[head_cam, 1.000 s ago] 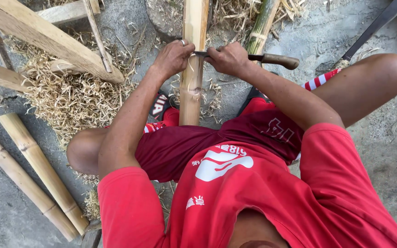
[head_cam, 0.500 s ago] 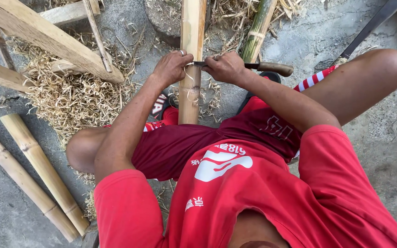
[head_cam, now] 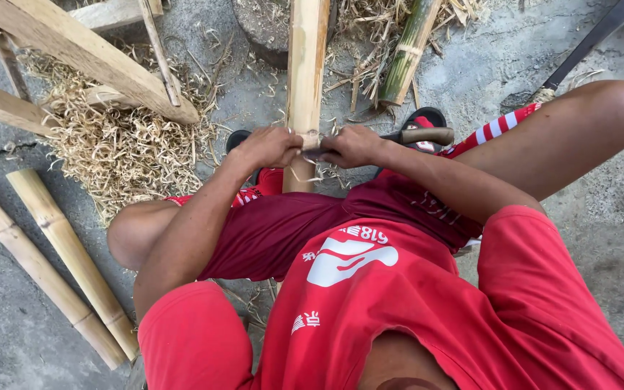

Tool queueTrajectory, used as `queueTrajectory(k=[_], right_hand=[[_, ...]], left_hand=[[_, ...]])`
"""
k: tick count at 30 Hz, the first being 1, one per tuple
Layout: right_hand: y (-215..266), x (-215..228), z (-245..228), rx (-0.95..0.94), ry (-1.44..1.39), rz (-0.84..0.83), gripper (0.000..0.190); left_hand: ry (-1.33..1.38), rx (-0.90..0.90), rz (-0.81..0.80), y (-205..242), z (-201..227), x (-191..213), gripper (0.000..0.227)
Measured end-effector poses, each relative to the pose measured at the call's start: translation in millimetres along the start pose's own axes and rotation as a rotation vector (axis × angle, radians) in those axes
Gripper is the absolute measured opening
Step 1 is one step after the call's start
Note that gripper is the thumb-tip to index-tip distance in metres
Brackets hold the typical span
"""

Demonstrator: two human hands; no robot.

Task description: Carving and scraping a piece of bamboo with a knife while sitting on the ground.

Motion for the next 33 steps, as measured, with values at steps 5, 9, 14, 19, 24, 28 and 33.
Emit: queueTrajectory(k=[5, 9, 14, 19, 24, 28, 33], right_hand=[[-3, 15, 12, -0.021, -0.23, -0.107, 0.037], [-16, 59, 45, -0.371, -0.496, 0.103, 0.036], [0, 108, 49, -0.632, -1.727, 0.667, 0.036], [17, 86, 16, -0.893, -2.0, 0.721, 0.034], [38, 32, 20, -0.88, -1.841, 0.457, 0.027], [49, 12, 2, -0.855, -1.838, 0.273, 0.021], [45, 31, -29, -0.806, -2.062, 0.222, 0.021]], left_hand=[[0.318, 0.179, -0.103, -9, -17, 13, 0.019], [0.201, 0.275, 0.249, -7, -23, 22, 0.02], [0.123, 0.128, -0.185, -1, 24, 44, 0.052], [-0.083, 0.133, -0.382, -12, -1, -3, 0.034], [-0.284, 0.342, -0.314, -17, -64, -27, 0.024], [0.006, 0.496, 0.144, -45, -58, -12, 0.066], [0.37, 0.6, 0.324, -84, -8, -37, 0.133]])
Point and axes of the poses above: each hand's wrist, its own y-axis away from the middle knuckle, its own x-axis out of the back of the hand, z = x × y, the point moved 2 cm from there along -y, towards the middle knuckle, and after that the axes turned 7 degrees about -y, right-handed, at the moved point
